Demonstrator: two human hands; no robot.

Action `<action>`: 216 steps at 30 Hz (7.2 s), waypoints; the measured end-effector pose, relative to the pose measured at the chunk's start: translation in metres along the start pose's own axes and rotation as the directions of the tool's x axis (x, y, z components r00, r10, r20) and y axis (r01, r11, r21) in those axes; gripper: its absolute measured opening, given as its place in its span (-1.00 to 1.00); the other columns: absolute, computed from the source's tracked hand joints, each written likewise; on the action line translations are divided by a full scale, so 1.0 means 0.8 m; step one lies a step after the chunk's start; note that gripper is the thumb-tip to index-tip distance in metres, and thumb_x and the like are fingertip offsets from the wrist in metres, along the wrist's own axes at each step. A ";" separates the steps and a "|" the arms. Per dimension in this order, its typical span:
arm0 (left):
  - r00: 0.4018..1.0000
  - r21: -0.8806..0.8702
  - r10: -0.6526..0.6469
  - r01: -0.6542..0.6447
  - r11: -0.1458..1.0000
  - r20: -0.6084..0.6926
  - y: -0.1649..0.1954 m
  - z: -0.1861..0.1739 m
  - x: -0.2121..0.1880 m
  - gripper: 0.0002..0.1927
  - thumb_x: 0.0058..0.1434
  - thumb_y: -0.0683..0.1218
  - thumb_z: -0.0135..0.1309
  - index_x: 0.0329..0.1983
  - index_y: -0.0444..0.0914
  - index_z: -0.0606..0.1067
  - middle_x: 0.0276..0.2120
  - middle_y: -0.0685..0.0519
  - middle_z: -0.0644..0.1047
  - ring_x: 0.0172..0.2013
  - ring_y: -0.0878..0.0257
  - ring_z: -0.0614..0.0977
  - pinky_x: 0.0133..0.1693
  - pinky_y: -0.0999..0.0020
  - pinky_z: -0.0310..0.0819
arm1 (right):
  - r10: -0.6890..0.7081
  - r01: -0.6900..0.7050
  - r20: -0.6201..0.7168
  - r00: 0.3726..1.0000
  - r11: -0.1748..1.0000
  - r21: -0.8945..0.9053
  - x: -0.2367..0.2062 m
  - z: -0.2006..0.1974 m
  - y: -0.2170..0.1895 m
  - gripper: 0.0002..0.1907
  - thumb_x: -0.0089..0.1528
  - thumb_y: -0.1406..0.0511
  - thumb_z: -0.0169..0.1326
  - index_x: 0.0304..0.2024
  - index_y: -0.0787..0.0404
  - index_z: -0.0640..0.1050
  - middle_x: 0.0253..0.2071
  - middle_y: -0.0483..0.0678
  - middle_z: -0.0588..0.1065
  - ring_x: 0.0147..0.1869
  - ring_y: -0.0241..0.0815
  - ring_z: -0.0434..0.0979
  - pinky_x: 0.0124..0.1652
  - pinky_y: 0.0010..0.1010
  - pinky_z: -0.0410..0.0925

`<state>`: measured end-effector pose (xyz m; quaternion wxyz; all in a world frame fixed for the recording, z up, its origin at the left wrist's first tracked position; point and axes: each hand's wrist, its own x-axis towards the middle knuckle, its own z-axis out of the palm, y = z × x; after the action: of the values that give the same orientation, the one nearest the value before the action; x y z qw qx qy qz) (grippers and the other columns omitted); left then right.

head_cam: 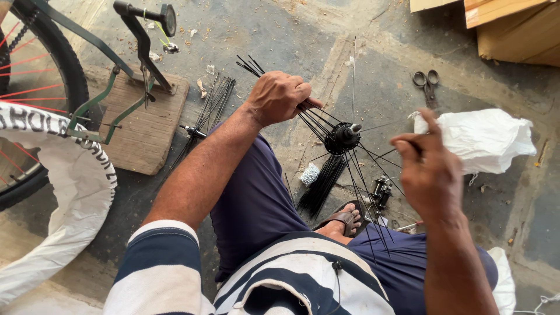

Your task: The person sits on the floor and inserts multiple bicycle spokes into the holes of a bicycle hub, arranging them in a radial pattern. The person handles the spokes by hand and adjusts their positions within the hub.

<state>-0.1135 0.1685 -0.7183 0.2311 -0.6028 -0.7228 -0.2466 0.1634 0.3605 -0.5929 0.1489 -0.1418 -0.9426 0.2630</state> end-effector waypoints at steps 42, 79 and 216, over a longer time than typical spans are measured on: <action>0.982 0.264 -0.172 0.187 0.946 -0.079 -0.021 0.025 -0.011 -0.54 0.53 0.25 0.04 -0.44 -0.06 0.47 -0.67 0.24 0.37 -0.70 0.39 0.36 -0.63 0.35 0.19 | -0.235 0.109 0.621 0.747 0.966 0.234 -0.037 0.181 0.024 -0.78 0.18 0.23 0.16 -0.17 0.18 0.59 -0.28 0.03 0.55 -0.14 0.12 0.58 -0.16 -0.08 0.43; 0.933 0.374 -0.361 0.336 0.864 -0.005 -0.038 0.031 0.028 -0.38 0.51 0.29 -0.22 -0.62 -0.11 0.32 -0.74 0.19 0.33 -0.76 0.41 0.26 -0.72 0.38 0.15 | 0.087 -0.281 0.352 0.932 0.787 0.549 0.007 0.115 0.089 -0.89 0.27 0.45 0.13 -0.16 0.28 0.62 -0.12 0.04 0.67 -0.23 -0.26 0.66 -0.25 -0.46 0.57; 0.958 0.222 -0.286 0.276 0.935 0.012 0.002 0.027 0.053 -0.39 0.53 0.27 -0.24 -0.64 -0.06 0.29 -0.76 0.23 0.29 -0.77 0.44 0.20 -0.72 0.39 0.11 | 0.095 0.138 -0.288 0.953 0.709 0.692 0.004 0.036 0.048 -0.76 0.52 0.28 -0.01 0.16 0.30 0.40 -0.17 0.02 0.54 -0.16 -0.25 0.53 -0.10 -0.44 0.47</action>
<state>-0.1201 0.2145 -0.7083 0.2422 -0.4697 -0.8290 -0.1828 0.1575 0.3804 -0.6364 0.3373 -0.1017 -0.7378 0.5758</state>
